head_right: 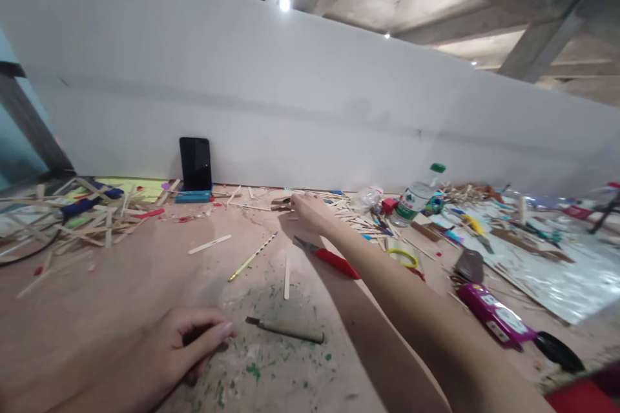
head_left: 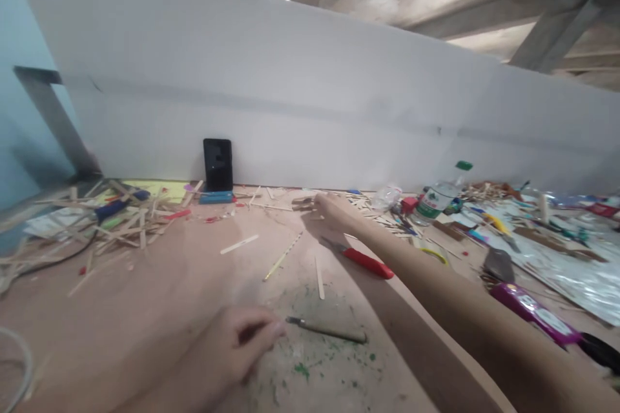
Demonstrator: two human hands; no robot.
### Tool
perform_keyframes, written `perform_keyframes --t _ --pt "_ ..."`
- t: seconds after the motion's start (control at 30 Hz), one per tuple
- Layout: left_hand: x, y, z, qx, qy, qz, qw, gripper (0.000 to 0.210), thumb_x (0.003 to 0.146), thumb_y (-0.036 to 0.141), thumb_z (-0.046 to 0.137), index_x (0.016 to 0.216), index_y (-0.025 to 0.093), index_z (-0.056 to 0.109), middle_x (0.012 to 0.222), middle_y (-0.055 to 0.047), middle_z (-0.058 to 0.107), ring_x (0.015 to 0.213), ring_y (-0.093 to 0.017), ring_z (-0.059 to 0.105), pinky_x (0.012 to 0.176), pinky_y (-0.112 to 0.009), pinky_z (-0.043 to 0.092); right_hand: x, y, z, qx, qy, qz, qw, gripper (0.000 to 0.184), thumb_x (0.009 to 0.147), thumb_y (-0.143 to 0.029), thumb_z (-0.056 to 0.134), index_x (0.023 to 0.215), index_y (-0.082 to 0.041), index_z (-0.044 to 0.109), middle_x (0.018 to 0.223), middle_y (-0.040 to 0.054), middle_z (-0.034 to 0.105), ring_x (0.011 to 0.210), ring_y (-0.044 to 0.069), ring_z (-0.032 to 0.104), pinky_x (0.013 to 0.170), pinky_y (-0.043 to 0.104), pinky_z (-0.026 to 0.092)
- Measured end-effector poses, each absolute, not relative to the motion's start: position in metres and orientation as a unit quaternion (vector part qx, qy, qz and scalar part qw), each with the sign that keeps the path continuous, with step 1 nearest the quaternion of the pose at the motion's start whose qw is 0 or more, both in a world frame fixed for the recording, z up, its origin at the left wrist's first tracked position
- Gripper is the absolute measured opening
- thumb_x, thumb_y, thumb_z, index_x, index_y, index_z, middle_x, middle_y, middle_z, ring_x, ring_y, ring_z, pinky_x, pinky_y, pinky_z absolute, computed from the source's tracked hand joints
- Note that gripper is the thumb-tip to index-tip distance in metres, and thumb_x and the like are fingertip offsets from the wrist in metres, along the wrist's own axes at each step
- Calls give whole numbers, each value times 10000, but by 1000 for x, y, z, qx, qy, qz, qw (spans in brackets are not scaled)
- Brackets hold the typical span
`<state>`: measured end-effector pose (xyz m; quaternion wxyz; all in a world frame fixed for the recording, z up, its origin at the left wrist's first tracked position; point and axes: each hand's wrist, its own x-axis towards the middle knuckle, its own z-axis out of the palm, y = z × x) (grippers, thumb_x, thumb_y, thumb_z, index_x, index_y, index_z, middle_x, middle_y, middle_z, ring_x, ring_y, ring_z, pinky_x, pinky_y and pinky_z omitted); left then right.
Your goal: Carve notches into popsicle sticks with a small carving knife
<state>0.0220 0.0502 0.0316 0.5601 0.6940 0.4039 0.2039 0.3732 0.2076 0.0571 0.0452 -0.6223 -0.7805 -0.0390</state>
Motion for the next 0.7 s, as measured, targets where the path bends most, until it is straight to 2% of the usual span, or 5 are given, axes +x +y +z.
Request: perform_keyframes --t 0.13,0.27,0.5,0.63,0.7 --pt "21 54 29 684 414 250 546 634 1011 854 767 1006 232 889 742 22 625 719 -189 544 698 -315 433 338 149 63 -573 -807 28 138 437 1233 -492 896 1571 -226 820 1564 139 846 1322 333 864 1137 585 769" --pt "22 58 29 682 436 276 518 634 953 763 776 1274 236 924 899 -14 779 819 -223 641 779 -335 488 302 74 54 -475 -858 129 146 273 1247 -423 891 1418 -211 861 1361 89 892 1130 264 885 1010 484 790" --pt "21 58 23 733 438 222 471 414 967 615 727 961 243 908 897 -47 884 871 -255 780 800 -326 540 282 17 39 -445 -861 163 185 90 1255 -297 863 1294 -217 876 1213 46 893 1063 236 874 1010 460 779" --pt "11 53 19 778 427 206 412 398 1111 556 684 951 263 901 833 -8 850 770 -208 738 698 -297 489 304 17 57 -460 -848 164 205 131 1297 -304 768 1291 -209 857 1192 45 886 1066 240 869 986 441 747" --pt "2 48 18 807 402 199 384 347 1160 498 706 976 285 909 885 0 877 845 -210 787 777 -296 566 319 13 67 -470 -850 156 181 103 1265 -292 784 1276 -223 860 1186 44 899 1080 245 877 960 410 716"
